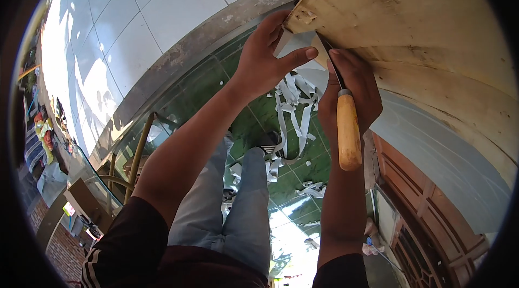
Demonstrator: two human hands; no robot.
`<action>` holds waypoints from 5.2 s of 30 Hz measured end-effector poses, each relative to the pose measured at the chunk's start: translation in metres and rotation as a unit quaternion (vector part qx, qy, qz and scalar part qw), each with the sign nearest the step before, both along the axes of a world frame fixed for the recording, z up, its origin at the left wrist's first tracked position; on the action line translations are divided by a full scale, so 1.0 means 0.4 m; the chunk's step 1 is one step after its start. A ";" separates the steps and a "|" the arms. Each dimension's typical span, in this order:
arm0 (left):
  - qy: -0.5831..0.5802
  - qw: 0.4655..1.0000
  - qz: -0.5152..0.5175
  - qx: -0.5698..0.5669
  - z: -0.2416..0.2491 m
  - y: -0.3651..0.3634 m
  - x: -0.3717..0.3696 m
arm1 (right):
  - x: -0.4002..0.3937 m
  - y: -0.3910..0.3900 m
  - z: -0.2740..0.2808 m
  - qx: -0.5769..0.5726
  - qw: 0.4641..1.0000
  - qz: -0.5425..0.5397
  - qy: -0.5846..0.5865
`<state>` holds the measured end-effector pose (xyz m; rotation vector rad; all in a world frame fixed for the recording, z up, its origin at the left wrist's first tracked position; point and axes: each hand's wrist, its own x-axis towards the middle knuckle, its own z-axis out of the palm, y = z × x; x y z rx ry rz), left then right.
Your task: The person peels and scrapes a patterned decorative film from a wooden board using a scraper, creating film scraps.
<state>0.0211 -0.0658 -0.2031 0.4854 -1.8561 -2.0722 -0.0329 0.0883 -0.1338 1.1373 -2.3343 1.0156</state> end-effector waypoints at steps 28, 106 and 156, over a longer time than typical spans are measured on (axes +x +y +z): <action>0.061 0.996 0.022 0.064 0.018 -0.002 -0.015 | -0.020 -0.003 0.000 0.038 0.997 0.023 -0.066; -0.182 0.955 -0.060 0.227 -0.056 0.035 0.000 | -0.091 0.263 0.088 0.057 0.982 -0.058 -0.171; -0.256 0.931 -0.036 -0.257 -0.367 0.049 0.352 | -0.128 0.255 0.068 0.029 0.988 -0.065 -0.134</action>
